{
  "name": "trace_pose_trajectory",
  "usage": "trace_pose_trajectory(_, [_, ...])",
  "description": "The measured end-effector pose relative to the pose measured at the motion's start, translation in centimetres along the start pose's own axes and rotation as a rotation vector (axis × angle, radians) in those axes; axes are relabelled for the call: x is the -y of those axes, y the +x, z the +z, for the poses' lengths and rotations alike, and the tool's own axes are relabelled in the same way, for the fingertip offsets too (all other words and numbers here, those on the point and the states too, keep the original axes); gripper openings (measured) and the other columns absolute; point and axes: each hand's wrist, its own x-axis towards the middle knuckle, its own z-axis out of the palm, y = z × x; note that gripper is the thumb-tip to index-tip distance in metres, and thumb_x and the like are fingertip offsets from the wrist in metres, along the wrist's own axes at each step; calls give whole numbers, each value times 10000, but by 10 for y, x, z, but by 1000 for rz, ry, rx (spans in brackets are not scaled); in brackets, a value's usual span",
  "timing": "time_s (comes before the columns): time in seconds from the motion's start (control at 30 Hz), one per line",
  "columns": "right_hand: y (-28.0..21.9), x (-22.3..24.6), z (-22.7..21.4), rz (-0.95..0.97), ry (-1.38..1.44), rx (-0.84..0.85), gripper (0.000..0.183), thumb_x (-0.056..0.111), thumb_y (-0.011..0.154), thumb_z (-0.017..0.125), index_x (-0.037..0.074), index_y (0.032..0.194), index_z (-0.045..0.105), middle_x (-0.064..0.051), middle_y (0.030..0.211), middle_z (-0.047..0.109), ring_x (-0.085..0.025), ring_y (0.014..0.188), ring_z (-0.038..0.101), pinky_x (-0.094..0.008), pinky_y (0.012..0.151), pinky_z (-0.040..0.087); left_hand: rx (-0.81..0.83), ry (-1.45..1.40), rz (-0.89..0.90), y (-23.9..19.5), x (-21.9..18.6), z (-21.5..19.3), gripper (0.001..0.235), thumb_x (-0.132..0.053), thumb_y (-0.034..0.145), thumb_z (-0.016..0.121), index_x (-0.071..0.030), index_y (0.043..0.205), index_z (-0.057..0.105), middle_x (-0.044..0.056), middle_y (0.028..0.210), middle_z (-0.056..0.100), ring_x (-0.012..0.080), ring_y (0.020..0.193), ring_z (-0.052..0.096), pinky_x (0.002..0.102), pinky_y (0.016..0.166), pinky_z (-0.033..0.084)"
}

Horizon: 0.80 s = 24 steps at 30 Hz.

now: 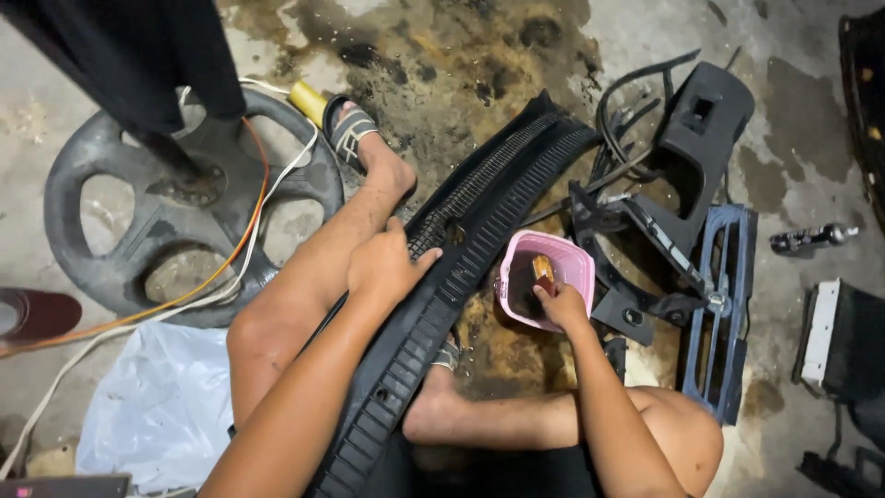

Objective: The person sits on the floor and sands a long black plastic car part using a sanding block. They hold the part steady with one hand while moving the sanding block back and forth along its surface.

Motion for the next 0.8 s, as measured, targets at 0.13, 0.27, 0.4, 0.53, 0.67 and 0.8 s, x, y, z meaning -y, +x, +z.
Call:
trace_pose_trajectory(0.13, [20, -13, 21, 51, -17, 60, 382, 461, 854, 758, 149, 1072, 789, -155, 1040, 780, -357, 1125, 710, -450, 924, 570, -2, 11, -6, -2, -3, -5, 695, -621, 855, 688, -22, 1170, 532, 229, 954, 752, 384, 943, 754, 522, 818, 597])
trace_pose_trajectory(0.27, [28, -18, 43, 25, -71, 70, 466, 416, 823, 793, 121, 1182, 764, -215, 1098, 763, -404, 1138, 699, -479, 953, 571, 12, -3, -32, -3, -2, -6, 697, -631, 844, 681, -43, 1180, 519, 228, 967, 754, 392, 951, 752, 527, 826, 594])
trace_pose_trajectory(0.4, [40, -28, 72, -30, 46, 65, 285, 319, 811, 794, 192, 1067, 781, -170, 1040, 774, -383, 1097, 712, -463, 934, 567, 3, -7, -41, -5, -4, -6, 687, -633, 834, 683, -56, 1173, 531, 223, 959, 758, 392, 942, 755, 523, 812, 593])
trace_pose_trajectory(0.53, [-6, 25, 14, 39, 637, 173, 225, 85, 885, 743, 52, 1108, 741, -211, 737, 731, -179, 421, 574, -283, 402, 435, -14, -10, -35, -2, -2, -4, 685, -638, 832, 684, -58, 1165, 537, 212, 944, 761, 377, 923, 761, 501, 803, 600])
trace_pose_trajectory(0.67, [-18, 33, -16, 129, 1069, 295, 246, 96, 964, 665, 75, 1207, 633, -172, 749, 695, -97, 383, 438, -232, 371, 348, -14, -5, -27, 0, -3, -1, 672, -630, 838, 681, -58, 1161, 537, 208, 942, 759, 375, 923, 760, 504, 801, 600])
trace_pose_trajectory(0.8, [-56, 70, -47, -55, 1132, 444, 192, 98, 1015, 583, 121, 1200, 628, -98, 672, 554, -114, 379, 390, -262, 378, 328, -18, -31, 2, -2, -4, -5, 634, -594, 866, 673, -33, 1148, 582, 212, 925, 761, 368, 910, 765, 500, 780, 601])
